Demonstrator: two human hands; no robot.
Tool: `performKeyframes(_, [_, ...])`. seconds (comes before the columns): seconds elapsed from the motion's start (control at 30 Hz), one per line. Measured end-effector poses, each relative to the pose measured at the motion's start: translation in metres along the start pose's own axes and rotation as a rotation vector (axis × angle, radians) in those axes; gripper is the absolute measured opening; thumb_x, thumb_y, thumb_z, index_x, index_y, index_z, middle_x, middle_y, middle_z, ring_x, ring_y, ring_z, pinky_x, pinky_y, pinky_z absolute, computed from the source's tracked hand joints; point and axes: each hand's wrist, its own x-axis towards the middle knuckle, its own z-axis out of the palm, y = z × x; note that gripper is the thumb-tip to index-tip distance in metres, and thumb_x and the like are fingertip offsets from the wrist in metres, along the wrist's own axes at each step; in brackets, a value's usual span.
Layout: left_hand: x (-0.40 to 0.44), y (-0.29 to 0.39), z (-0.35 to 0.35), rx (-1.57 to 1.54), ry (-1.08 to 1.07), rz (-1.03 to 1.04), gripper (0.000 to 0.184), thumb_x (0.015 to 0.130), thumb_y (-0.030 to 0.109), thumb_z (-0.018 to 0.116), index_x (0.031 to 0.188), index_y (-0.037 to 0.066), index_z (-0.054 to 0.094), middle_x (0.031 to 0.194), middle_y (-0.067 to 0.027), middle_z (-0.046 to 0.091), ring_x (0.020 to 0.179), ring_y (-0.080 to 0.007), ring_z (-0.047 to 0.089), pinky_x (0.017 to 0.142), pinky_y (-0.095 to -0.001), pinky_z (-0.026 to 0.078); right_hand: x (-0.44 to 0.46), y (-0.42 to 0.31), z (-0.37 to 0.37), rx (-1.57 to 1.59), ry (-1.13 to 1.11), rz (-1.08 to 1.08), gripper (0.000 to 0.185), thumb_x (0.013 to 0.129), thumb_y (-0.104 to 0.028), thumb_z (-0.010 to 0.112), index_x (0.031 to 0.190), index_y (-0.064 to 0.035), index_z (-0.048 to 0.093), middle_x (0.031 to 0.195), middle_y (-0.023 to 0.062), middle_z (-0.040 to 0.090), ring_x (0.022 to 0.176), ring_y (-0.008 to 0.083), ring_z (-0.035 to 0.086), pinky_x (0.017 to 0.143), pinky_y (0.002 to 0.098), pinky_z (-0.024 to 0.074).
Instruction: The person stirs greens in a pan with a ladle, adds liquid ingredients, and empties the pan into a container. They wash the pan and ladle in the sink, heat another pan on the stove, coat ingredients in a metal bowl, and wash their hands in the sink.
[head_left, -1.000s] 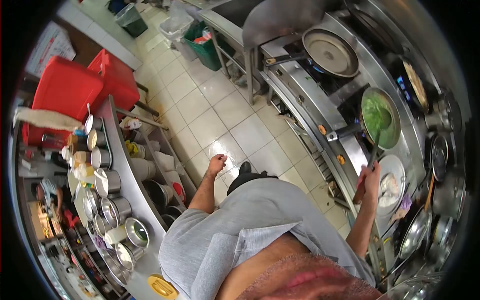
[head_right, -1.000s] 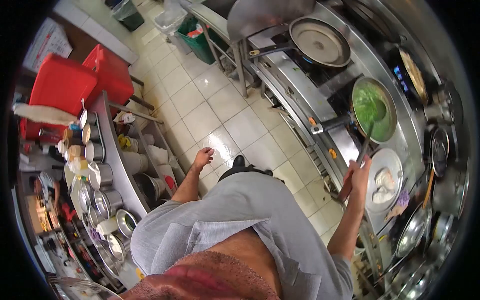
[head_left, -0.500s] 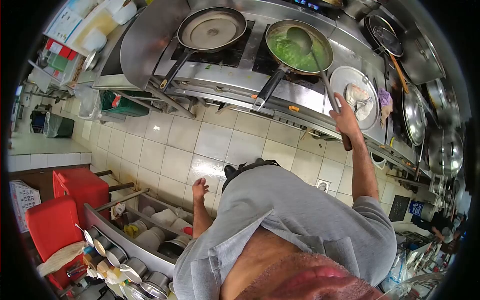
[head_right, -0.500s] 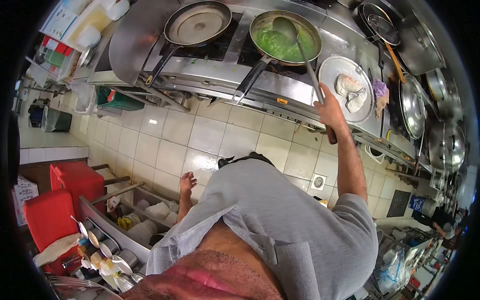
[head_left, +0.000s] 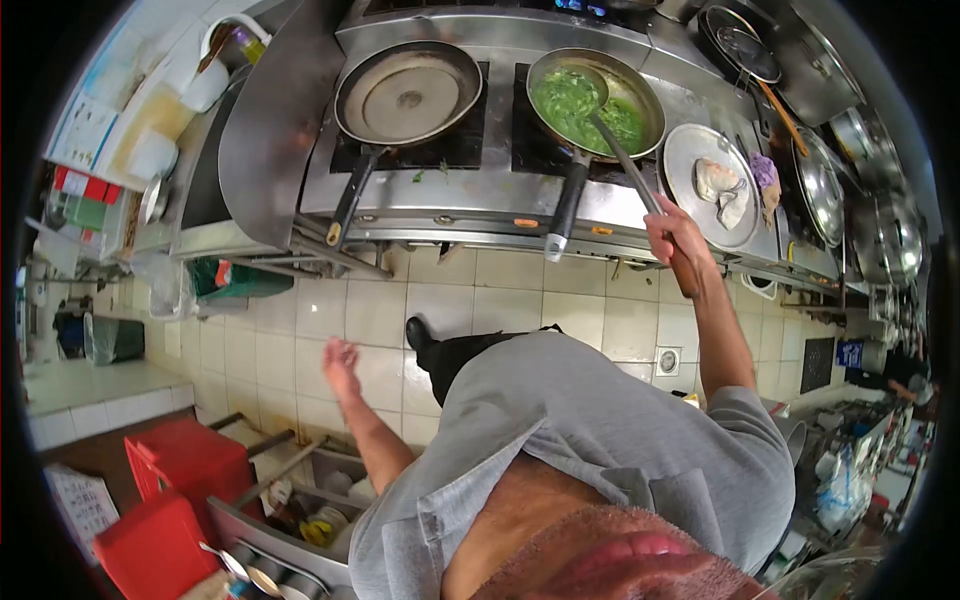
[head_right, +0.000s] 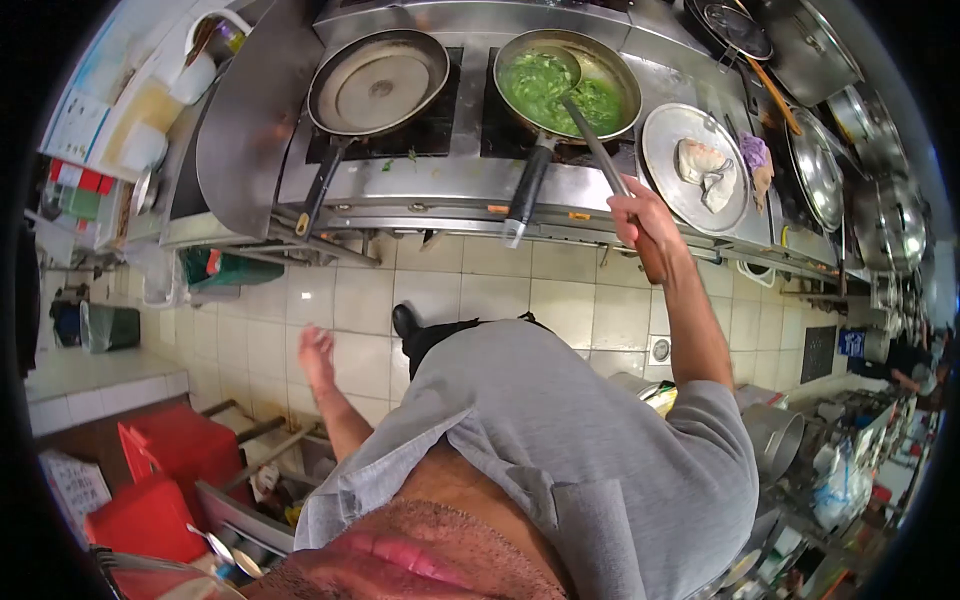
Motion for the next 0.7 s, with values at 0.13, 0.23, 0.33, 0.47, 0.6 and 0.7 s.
performKeyframes(0.13, [0.107, 0.127, -0.057, -0.192, 0.175, 0.221, 0.051, 0.085, 0.029, 0.056, 0.123, 0.0, 0.037, 0.114, -0.0142, 0.045, 0.088, -0.0236, 0.052, 0.082, -0.0363, 0.043, -0.016, 0.013, 0.053, -0.54, 0.357, -0.153, 0.06, 0.076, -0.002, 0.056, 0.13, -0.0017, 0.033, 0.054, 0.0005, 0.044, 0.034, 0.0087, 0.04, 0.031, 0.0237, 0.0299])
performKeyframes(0.23, [0.22, 0.215, -0.092, -0.212, 0.09, 0.381, 0.059, 0.086, 0.033, 0.054, 0.127, -0.001, 0.029, 0.123, -0.0181, 0.038, 0.094, -0.0272, 0.049, 0.083, -0.0378, 0.043, -0.01, 0.012, 0.096, -0.766, 0.531, -0.258, 0.063, 0.074, 0.0, 0.056, 0.132, -0.004, 0.031, 0.056, 0.003, 0.045, 0.035, 0.0094, 0.04, 0.032, 0.0261, 0.0314])
performKeyframes(0.33, [0.316, 0.293, -0.095, -0.196, 0.074, 0.412, 0.065, 0.088, 0.037, 0.05, 0.131, -0.002, 0.022, 0.131, -0.0213, 0.029, 0.107, -0.0341, 0.045, 0.084, -0.0398, 0.044, 0.0, 0.002, 0.129, -0.838, 0.664, -0.268, 0.062, 0.074, 0.0, 0.055, 0.131, -0.0037, 0.032, 0.056, 0.0051, 0.046, 0.037, 0.0106, 0.041, 0.033, 0.0274, 0.0334])
performKeyframes(0.47, [0.401, 0.366, -0.084, -0.283, 0.047, 0.392, 0.07, 0.088, 0.038, 0.048, 0.133, -0.002, 0.013, 0.135, -0.0221, 0.02, 0.112, -0.0392, 0.041, 0.084, -0.0452, 0.047, 0.01, -0.004, 0.161, -0.911, 0.84, -0.201, 0.062, 0.071, -0.003, 0.054, 0.13, -0.0053, 0.036, 0.056, 0.0065, 0.045, 0.037, 0.0128, 0.042, 0.034, 0.0298, 0.036])
performKeyframes(0.6, [0.477, 0.39, -0.08, -0.41, 0.125, 0.322, 0.082, 0.085, 0.043, 0.049, 0.135, -0.003, 0.004, 0.138, -0.0249, 0.015, 0.116, -0.0452, 0.036, 0.083, -0.055, 0.046, 0.012, 0.01, 0.159, -0.866, 0.89, -0.211, 0.06, 0.071, -0.005, 0.054, 0.128, -0.003, 0.037, 0.054, 0.0068, 0.045, 0.038, 0.0147, 0.042, 0.036, 0.0314, 0.0376])
performKeyframes(0.7, [0.57, 0.363, -0.128, 1.151, 0.682, 1.227, 0.097, 0.065, 0.058, 0.066, 0.128, -0.007, 0.032, 0.125, -0.0254, 0.042, 0.116, -0.0361, 0.041, 0.097, -0.0406, 0.034, 0.011, 0.05, 0.092, -1.186, 0.712, -0.425, 0.055, 0.074, -0.008, 0.057, 0.126, -0.0013, 0.041, 0.059, 0.0071, 0.05, 0.042, 0.0139, 0.043, 0.042, 0.0292, 0.0398])
